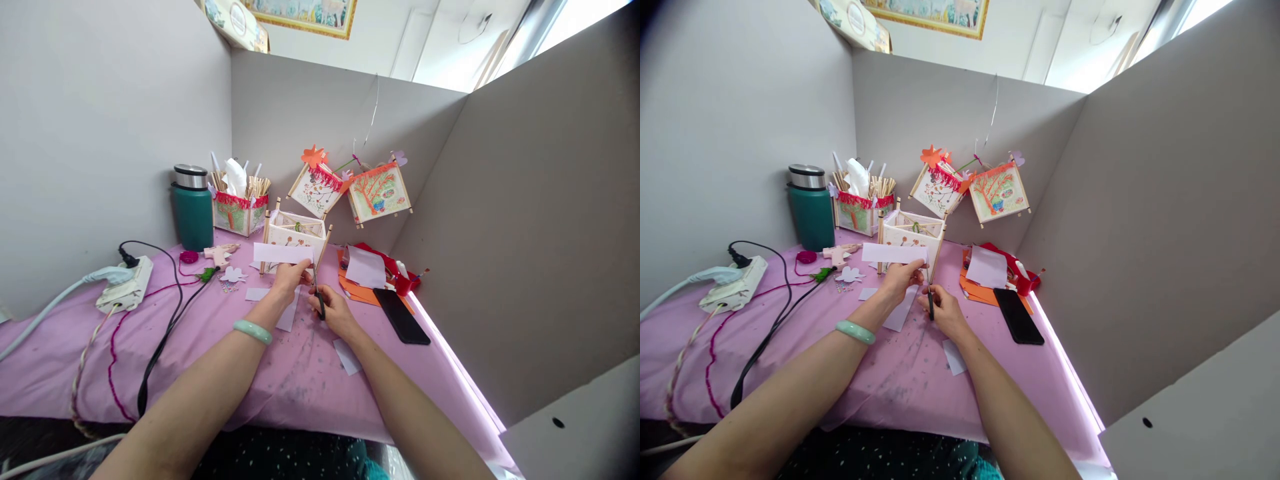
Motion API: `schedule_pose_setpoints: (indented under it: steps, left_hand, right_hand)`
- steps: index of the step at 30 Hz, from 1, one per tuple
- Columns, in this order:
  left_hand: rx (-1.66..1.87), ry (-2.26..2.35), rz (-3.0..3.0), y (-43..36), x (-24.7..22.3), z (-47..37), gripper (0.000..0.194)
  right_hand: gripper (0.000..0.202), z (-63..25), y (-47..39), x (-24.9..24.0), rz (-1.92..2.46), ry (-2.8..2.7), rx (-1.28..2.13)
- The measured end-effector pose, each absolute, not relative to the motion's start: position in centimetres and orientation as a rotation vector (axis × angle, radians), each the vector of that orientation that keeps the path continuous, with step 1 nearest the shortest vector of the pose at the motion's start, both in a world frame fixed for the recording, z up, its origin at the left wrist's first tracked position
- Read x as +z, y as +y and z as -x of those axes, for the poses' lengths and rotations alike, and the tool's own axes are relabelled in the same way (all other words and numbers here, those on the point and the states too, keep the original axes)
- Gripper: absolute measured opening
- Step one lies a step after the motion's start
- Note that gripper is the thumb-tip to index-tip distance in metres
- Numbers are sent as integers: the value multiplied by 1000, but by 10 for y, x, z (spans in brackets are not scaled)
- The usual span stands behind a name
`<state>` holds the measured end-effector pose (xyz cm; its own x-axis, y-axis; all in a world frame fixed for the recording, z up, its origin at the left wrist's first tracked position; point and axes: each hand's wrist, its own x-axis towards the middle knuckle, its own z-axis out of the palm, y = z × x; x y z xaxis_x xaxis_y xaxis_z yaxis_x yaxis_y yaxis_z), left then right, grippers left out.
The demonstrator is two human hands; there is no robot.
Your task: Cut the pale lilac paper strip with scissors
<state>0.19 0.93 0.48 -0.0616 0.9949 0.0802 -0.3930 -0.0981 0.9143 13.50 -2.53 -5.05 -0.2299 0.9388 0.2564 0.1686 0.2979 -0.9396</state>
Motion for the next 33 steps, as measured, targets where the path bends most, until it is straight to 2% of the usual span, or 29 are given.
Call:
schedule_pose_setpoints:
  steps: [9,33]
  left_hand:
    - [1472,866,-943,10,4,-2,15]
    - [1514,779,-835,15,3,4,24]
  right_hand:
    - [29,-135,-28,-46,1055,-1650,988]
    - [26,-132,-31,-43,1000,-1587,1163]
